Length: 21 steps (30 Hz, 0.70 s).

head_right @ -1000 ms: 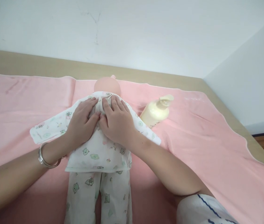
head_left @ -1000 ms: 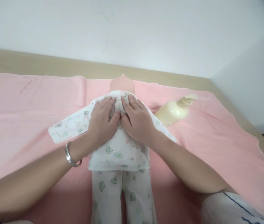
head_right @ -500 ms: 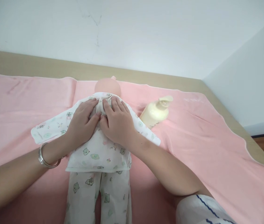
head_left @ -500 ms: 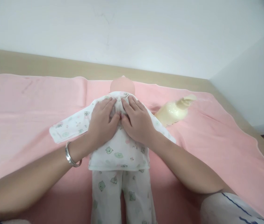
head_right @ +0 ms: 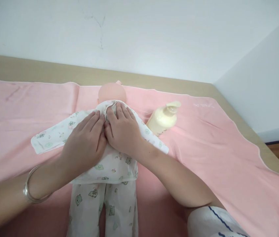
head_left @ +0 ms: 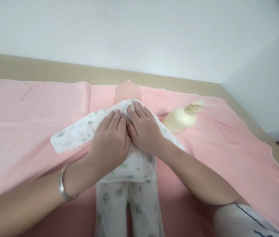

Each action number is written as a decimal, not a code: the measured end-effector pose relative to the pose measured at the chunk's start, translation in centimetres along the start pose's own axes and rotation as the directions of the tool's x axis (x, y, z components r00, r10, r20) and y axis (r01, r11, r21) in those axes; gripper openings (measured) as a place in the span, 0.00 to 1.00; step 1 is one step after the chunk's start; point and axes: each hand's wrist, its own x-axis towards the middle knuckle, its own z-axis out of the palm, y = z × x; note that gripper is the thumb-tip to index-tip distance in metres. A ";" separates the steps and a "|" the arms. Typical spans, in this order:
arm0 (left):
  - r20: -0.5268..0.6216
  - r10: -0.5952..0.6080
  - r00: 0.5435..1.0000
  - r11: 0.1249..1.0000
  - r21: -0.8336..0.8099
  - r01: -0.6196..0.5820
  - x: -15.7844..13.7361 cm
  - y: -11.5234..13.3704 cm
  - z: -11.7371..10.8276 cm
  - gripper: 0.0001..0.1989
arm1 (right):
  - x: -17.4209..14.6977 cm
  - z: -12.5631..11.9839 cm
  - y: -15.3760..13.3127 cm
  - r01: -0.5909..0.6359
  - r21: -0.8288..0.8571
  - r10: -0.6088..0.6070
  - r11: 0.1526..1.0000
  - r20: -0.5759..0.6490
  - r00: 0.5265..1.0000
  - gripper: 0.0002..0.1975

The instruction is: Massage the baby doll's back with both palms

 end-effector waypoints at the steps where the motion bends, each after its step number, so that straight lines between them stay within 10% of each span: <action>1: -0.013 0.012 1.000 1.000 -0.015 -0.012 -0.2 0.1 0.1 0.27 | 0.0 -0.1 0.0 0.002 -0.010 -0.001 1.000 0.006 1.000 0.27; 14: 0.214 -0.221 0.951 0.928 -0.254 0.273 2.3 -2.3 0.0 0.32 | -1.5 -2.1 -2.6 -0.003 -0.248 0.015 0.969 0.047 0.999 0.25; 21: 0.207 -0.192 0.959 0.953 -0.194 0.233 2.3 -2.5 0.1 0.33 | -1.3 -2.0 -2.3 0.008 -0.205 0.000 0.979 0.036 0.999 0.24</action>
